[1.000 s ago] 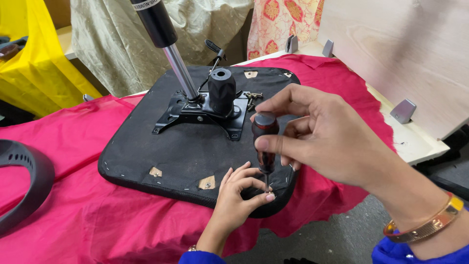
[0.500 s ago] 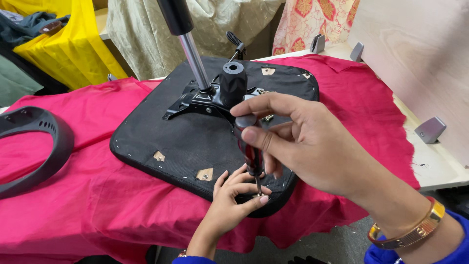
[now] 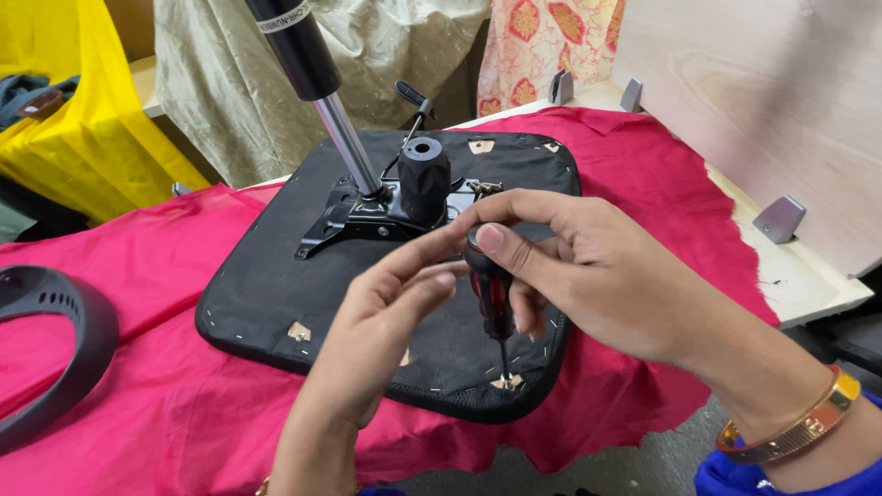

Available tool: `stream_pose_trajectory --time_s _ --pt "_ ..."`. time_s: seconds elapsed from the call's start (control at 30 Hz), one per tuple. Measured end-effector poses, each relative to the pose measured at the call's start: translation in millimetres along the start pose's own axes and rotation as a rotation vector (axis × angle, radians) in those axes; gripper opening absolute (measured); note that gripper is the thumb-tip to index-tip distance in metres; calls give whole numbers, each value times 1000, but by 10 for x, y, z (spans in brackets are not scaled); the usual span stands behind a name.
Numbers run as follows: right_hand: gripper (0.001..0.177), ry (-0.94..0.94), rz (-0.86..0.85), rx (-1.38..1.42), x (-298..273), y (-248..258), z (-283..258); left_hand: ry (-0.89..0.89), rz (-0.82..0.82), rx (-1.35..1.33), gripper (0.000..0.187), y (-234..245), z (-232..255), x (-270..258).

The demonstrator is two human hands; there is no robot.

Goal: The person uses a screwdriver to fasten screws into the underside of an overturned chair seat, securing the gas lift mechanism to the seat base. The person repeatedly picks up screws and tightens them into the metal bracket.

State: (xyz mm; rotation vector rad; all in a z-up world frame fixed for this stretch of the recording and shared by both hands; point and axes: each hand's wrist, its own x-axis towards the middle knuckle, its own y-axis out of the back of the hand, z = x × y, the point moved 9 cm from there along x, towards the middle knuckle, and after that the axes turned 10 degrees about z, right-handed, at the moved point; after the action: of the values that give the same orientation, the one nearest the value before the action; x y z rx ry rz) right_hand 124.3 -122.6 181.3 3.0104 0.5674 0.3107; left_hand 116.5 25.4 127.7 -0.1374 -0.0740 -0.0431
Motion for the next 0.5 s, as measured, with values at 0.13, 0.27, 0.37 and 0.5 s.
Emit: stream_pose_trajectory --time_s 0.13,0.27,0.37,0.5 --pt "33 -65 124 -89 -28 113 69 29 -5 -9 49 -117 248 -27" --pt "33 -25 306 -169 -107 232 42 -13 -139 56 62 -320 326 -99" --pt "37 16 353 -56 -139 260 -5 -191 -242 222 79 -425 433 -118" --pt "35 29 294 7 -189 243 -47 -221 -230 343 84 -453 399 -81"
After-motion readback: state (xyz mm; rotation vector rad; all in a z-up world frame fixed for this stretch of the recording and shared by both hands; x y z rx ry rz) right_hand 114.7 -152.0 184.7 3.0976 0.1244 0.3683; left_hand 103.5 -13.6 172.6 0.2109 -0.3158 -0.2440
